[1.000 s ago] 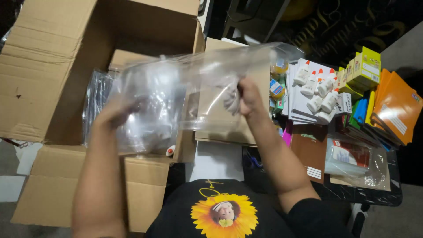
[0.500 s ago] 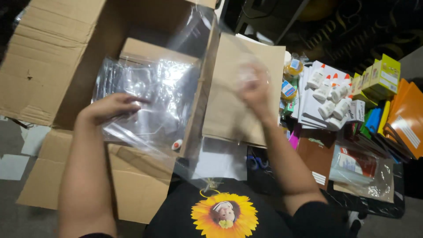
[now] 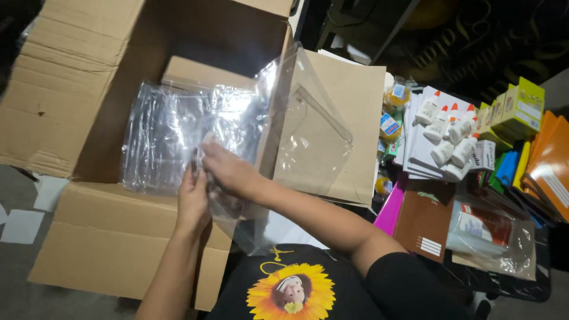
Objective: The person organizes craft supplies by sorting through brown paper sheets and clear plastic sleeves. They wipe the plastic sleeves with a white cloth and handle small white bottles, placing items into a cardboard box.
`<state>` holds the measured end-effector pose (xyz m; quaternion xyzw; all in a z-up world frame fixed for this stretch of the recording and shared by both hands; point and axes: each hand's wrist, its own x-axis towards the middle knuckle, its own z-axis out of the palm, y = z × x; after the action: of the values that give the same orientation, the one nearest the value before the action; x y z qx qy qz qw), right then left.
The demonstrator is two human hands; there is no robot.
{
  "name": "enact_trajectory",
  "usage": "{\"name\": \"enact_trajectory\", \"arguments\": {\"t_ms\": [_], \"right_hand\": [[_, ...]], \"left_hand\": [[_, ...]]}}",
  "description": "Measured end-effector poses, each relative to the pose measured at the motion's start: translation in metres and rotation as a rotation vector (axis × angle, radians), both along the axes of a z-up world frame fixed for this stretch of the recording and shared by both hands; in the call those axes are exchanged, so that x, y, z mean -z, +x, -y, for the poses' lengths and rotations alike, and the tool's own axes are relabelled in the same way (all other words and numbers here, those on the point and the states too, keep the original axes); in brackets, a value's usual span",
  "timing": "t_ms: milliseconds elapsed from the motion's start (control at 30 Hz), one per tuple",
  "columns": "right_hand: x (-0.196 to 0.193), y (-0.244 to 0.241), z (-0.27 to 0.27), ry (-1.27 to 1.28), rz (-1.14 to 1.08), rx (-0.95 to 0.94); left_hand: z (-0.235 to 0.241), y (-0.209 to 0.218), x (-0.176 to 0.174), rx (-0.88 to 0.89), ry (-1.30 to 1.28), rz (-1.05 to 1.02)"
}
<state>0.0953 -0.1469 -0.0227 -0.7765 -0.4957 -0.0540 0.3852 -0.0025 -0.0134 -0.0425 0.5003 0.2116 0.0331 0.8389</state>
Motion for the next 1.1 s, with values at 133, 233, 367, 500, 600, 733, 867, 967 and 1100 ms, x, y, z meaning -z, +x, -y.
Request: {"name": "enact_trajectory", "arguments": {"t_ms": [133,233,367,500,600,733,867,967,1100], "right_hand": [[0.030,0.080,0.043,-0.084,0.162,0.215],[0.029,0.141,0.073,0.283,-0.992,0.479],[0.052,0.136,0.061,0.151,-0.012,0.580],[0.072,0.120,0.058,0.172,0.194,0.336],[0.013,0.130,0.079,0.268,-0.293,0.451],[0.018,0.113,0.046,0.459,-0.355,0.685],[0.039,0.055,0.038,0.105,0.121,0.244],[0.094,0.090,0.072,0.069,0.232,0.344],[0.094,0.105,0.125,0.178,-0.308,0.655]], "left_hand": [[-0.031,-0.003,-0.005,0.040,0.083,0.029],[-0.033,-0.008,-0.018,0.033,0.051,-0.001],[-0.034,-0.005,-0.029,0.054,-0.016,0.000],[-0.037,-0.011,-0.031,0.048,-0.146,0.085],[-0.043,-0.014,-0.021,0.074,-0.235,0.189],[-0.041,-0.018,-0.021,0.096,-0.279,0.232],[-0.047,-0.015,-0.016,0.068,-0.349,0.251],[-0.053,-0.019,-0.009,0.077,-0.370,0.275],[-0.052,-0.016,-0.010,0.019,-0.373,0.247]]}}
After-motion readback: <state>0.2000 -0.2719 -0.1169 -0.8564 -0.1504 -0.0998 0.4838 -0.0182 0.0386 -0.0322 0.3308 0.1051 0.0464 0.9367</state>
